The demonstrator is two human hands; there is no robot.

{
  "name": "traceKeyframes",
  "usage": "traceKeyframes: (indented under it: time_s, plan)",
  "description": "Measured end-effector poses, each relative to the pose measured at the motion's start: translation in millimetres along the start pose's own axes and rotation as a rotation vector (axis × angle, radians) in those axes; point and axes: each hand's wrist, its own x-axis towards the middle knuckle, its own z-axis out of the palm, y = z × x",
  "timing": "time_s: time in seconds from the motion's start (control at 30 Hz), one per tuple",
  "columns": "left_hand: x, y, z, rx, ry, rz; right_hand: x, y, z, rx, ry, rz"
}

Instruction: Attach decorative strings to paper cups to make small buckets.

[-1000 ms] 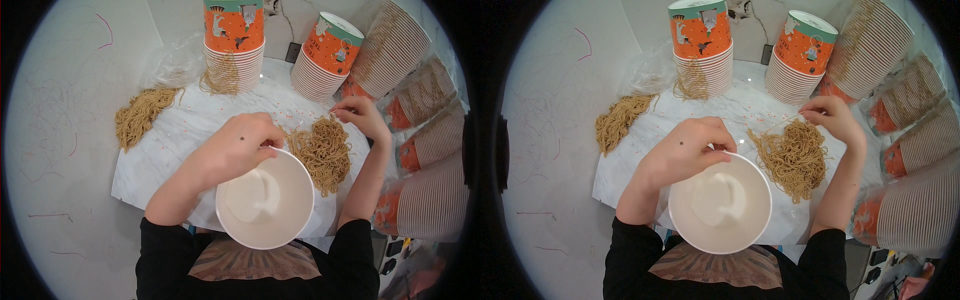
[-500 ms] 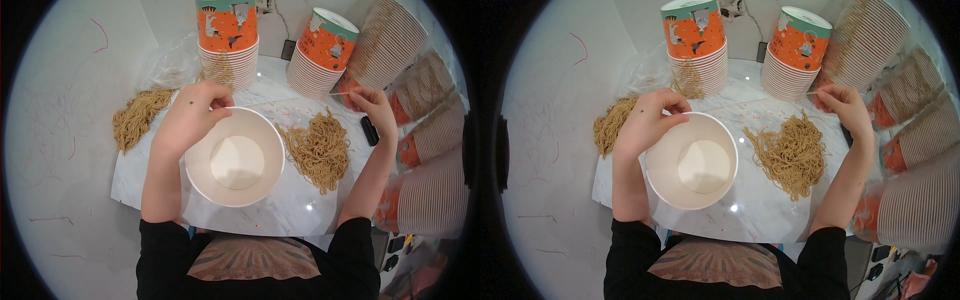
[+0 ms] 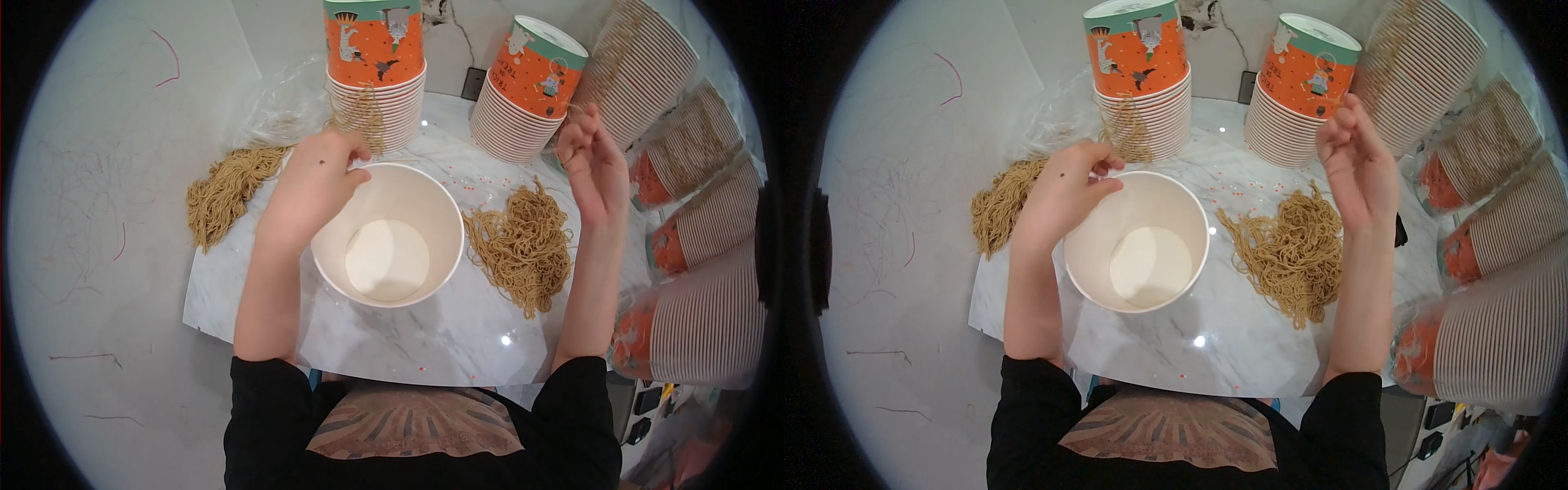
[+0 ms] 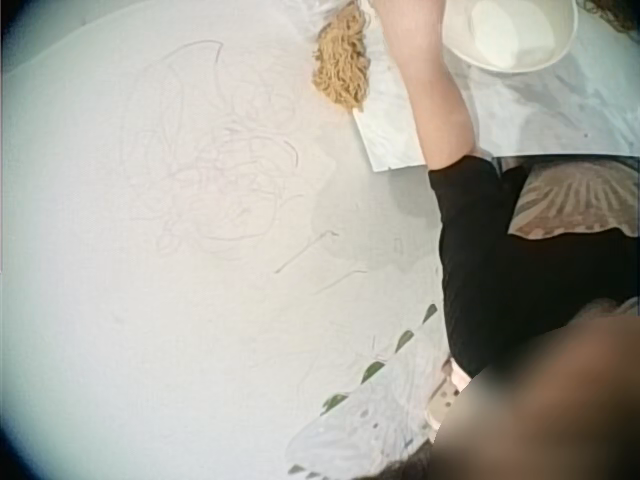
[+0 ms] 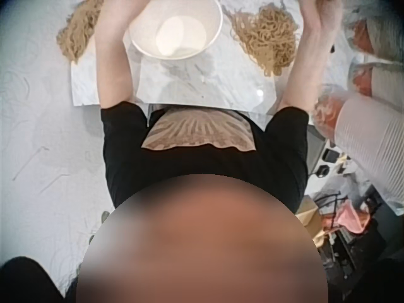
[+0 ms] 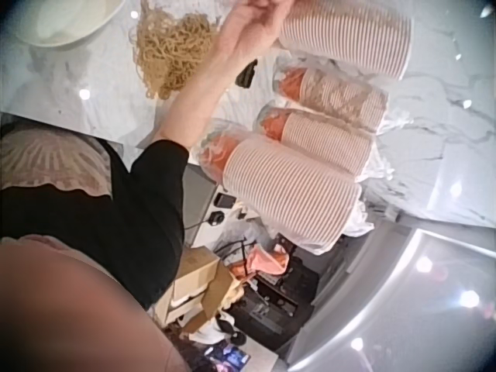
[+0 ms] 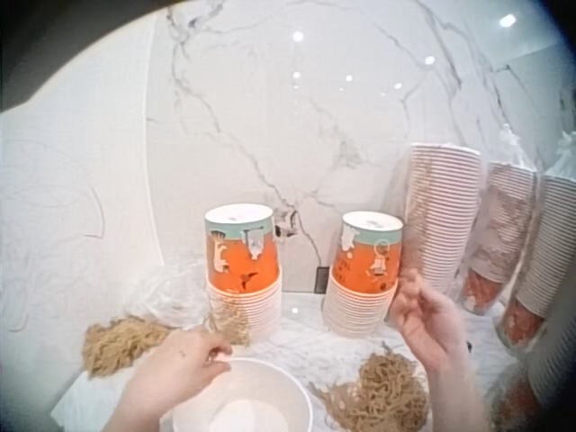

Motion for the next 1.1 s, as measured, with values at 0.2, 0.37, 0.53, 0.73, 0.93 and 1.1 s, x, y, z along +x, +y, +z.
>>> traceKeyframes:
  time_s: [0.2,0.37,0.53,0.73,0.93,1.1]
  plan:
    - [-13,37,6,-0.301,0.063,0.226,-47,28,65,-0.69,-0.354,0.381]
    - [-29,71,3,-0.723,-0.288,0.125,-66,37,82,-0.779,-0.378,0.36]
    - [-30,75,3,-0.762,-0.277,0.048,-71,37,85,-0.842,-0.4,0.321]
    - [-31,72,0,-0.66,-0.276,-0.012,-73,40,88,-1.027,-0.435,0.261]
    - [-32,76,-7,-0.552,-0.351,-0.02,-76,41,90,-1.152,-0.448,0.12]
    - [-35,78,-10,-0.449,-0.349,0.023,-74,31,92,-1.262,-0.493,0.036]
